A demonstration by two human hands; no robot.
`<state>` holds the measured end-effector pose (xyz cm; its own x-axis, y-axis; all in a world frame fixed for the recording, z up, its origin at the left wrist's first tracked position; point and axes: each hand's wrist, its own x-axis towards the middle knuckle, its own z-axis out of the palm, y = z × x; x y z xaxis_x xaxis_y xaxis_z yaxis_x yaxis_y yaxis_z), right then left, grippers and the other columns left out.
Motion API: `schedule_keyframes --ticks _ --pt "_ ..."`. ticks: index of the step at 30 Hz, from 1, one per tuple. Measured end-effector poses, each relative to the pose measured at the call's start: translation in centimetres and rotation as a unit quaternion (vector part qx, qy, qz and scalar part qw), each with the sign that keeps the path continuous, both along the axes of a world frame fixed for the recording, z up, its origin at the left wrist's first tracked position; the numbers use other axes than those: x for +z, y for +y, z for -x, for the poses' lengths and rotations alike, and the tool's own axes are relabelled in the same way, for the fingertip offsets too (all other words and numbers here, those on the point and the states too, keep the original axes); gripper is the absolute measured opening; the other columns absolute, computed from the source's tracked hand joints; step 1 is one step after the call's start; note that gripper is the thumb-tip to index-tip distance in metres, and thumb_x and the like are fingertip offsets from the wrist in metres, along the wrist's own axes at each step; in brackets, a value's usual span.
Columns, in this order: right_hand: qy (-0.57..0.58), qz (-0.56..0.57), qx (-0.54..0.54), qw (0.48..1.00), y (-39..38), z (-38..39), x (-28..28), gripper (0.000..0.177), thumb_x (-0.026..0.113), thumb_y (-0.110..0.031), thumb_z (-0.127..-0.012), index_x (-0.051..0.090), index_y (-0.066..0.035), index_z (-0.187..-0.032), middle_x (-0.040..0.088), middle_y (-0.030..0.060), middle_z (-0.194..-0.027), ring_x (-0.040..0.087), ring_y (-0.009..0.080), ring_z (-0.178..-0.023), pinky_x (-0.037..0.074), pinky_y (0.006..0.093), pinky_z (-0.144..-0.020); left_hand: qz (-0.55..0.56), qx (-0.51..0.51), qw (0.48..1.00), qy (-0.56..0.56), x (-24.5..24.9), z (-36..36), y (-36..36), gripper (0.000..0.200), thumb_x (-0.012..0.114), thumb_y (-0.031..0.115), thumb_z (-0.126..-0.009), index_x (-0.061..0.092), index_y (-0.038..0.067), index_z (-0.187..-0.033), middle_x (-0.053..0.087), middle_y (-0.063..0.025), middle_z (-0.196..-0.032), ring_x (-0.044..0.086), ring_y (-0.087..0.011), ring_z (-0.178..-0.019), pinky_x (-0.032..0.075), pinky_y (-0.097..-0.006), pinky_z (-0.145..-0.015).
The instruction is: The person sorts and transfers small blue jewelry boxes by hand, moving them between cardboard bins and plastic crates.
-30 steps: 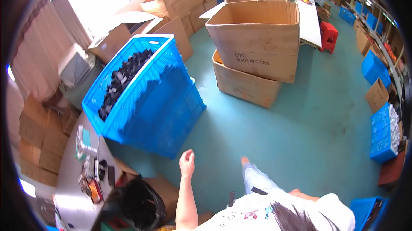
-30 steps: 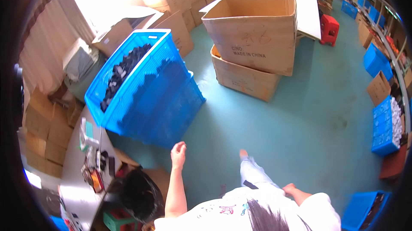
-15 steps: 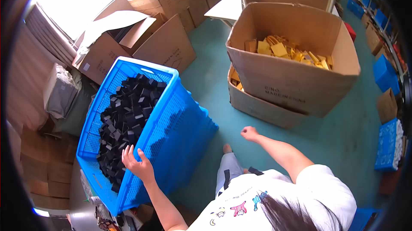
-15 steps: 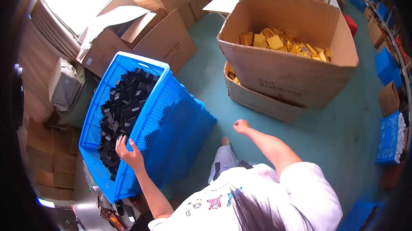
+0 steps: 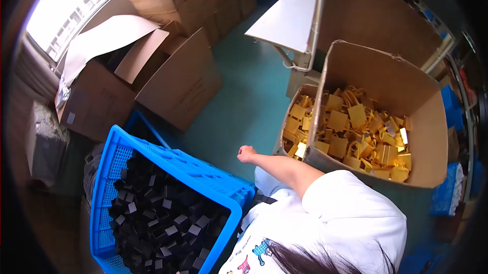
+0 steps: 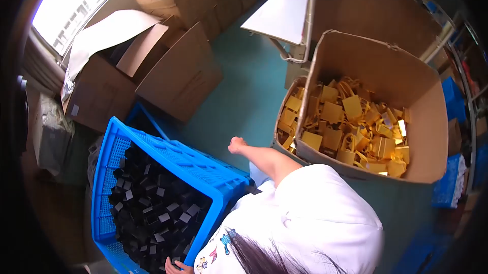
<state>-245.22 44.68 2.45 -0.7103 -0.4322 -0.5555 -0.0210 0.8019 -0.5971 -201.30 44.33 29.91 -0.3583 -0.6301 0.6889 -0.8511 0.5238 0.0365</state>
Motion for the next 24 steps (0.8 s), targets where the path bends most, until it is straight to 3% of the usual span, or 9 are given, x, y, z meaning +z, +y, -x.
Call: schedule_keyframes --ticks 6,8,11,14,15,19,21,22,24 --pt "0.030 -0.110 0.183 0.977 -6.6 12.1 -3.2 0.029 0.058 -0.020 -0.071 0.066 -0.010 -0.097 0.063 0.0122 -0.106 0.058 0.0290 -0.102 0.047 0.0367 -0.089 -0.053 0.043 0.996 -0.050 1.2 1.8 -1.1 0.040 0.034 0.028 -0.096 0.058 -0.003 -0.103 0.062 -0.0163 -0.099 0.055 -0.0385 -0.094 0.041 -0.0474 -0.085" --pt "0.034 -0.179 0.226 0.957 -9.2 16.4 -1.6 0.032 0.056 -0.019 -0.072 0.064 -0.005 -0.101 0.061 0.0167 -0.109 0.057 0.0305 -0.105 0.047 0.0384 -0.089 -0.098 0.109 0.988 -0.052 1.2 2.4 -0.8 0.041 0.033 0.029 -0.095 0.058 -0.002 -0.106 0.060 -0.0164 -0.107 0.048 -0.0405 -0.107 0.033 -0.0482 -0.095" --pt "0.062 -0.222 0.297 0.927 -15.2 21.9 -1.1 0.032 0.056 -0.019 -0.074 0.063 -0.004 -0.101 0.060 0.0181 -0.109 0.057 0.0325 -0.104 0.048 0.0393 -0.087 -0.119 0.269 0.950 -0.103 0.1 2.1 1.2 0.039 0.040 0.027 -0.093 0.052 -0.001 -0.117 0.049 -0.0204 -0.122 0.041 -0.0417 -0.115 0.030 -0.0501 -0.098" --pt "0.057 -0.193 0.317 0.927 -20.8 25.9 -2.8 0.029 0.059 -0.021 -0.076 0.065 -0.006 -0.100 0.062 0.0166 -0.106 0.059 0.0320 -0.100 0.049 0.0388 -0.086 -0.123 0.397 0.899 -0.139 1.6 5.4 3.6 0.038 0.050 0.026 -0.091 0.051 -0.002 -0.117 0.049 -0.0204 -0.121 0.042 -0.0395 -0.114 0.033 -0.0483 -0.096" --pt "0.069 -0.178 0.336 0.922 -22.2 27.1 -3.6 0.029 0.059 -0.021 -0.076 0.065 -0.006 -0.100 0.062 0.0162 -0.106 0.059 0.0316 -0.100 0.049 0.0383 -0.086 -0.149 0.436 0.882 -0.096 2.3 6.8 4.2 0.039 0.050 0.028 -0.091 0.052 -0.002 -0.115 0.051 -0.0199 -0.118 0.045 -0.0378 -0.111 0.034 -0.0475 -0.095" --pt "0.072 -0.143 0.350 0.923 -26.6 30.6 -1.5 0.029 0.062 -0.024 -0.078 0.066 -0.007 -0.100 0.062 0.0152 -0.106 0.059 0.0292 -0.100 0.048 0.0369 -0.088 -0.066 0.422 0.896 -0.119 6.2 12.0 2.7 0.033 0.050 0.026 -0.091 0.058 -0.001 -0.106 0.057 -0.0197 -0.106 0.053 -0.0355 -0.101 0.039 -0.0451 -0.090" --pt "0.056 -0.132 0.337 0.931 -27.8 33.1 0.6 0.033 0.058 -0.023 -0.079 0.063 -0.005 -0.106 0.058 0.0182 -0.114 0.054 0.0316 -0.109 0.045 0.0387 -0.091 -0.073 0.450 0.890 -0.005 6.7 11.8 1.8 0.031 0.052 0.023 -0.090 0.058 -0.002 -0.106 0.058 -0.0205 -0.105 0.055 -0.0357 -0.096 0.042 -0.0420 -0.086" --pt "0.067 -0.106 0.337 0.933 -28.2 34.7 0.9 0.032 0.059 -0.024 -0.079 0.064 -0.005 -0.104 0.060 0.0178 -0.111 0.055 0.0307 -0.107 0.045 0.0383 -0.090 -0.117 0.503 0.835 0.190 8.3 14.7 -0.7 0.030 0.054 0.019 -0.089 0.057 -0.004 -0.107 0.058 -0.0195 -0.105 0.057 -0.0335 -0.093 0.045 -0.0391 -0.083" --pt "0.086 -0.042 0.307 0.947 -28.7 37.8 4.0 0.036 0.060 -0.032 -0.079 0.064 -0.005 -0.102 0.063 0.0163 -0.104 0.061 0.0299 -0.097 0.049 0.0369 -0.085 -0.027 0.476 0.872 0.111 9.5 15.6 -4.2 0.034 0.060 0.022 -0.085 0.058 -0.005 -0.104 0.058 -0.0182 -0.105 0.055 -0.0310 -0.096 0.043 -0.0404 -0.086"
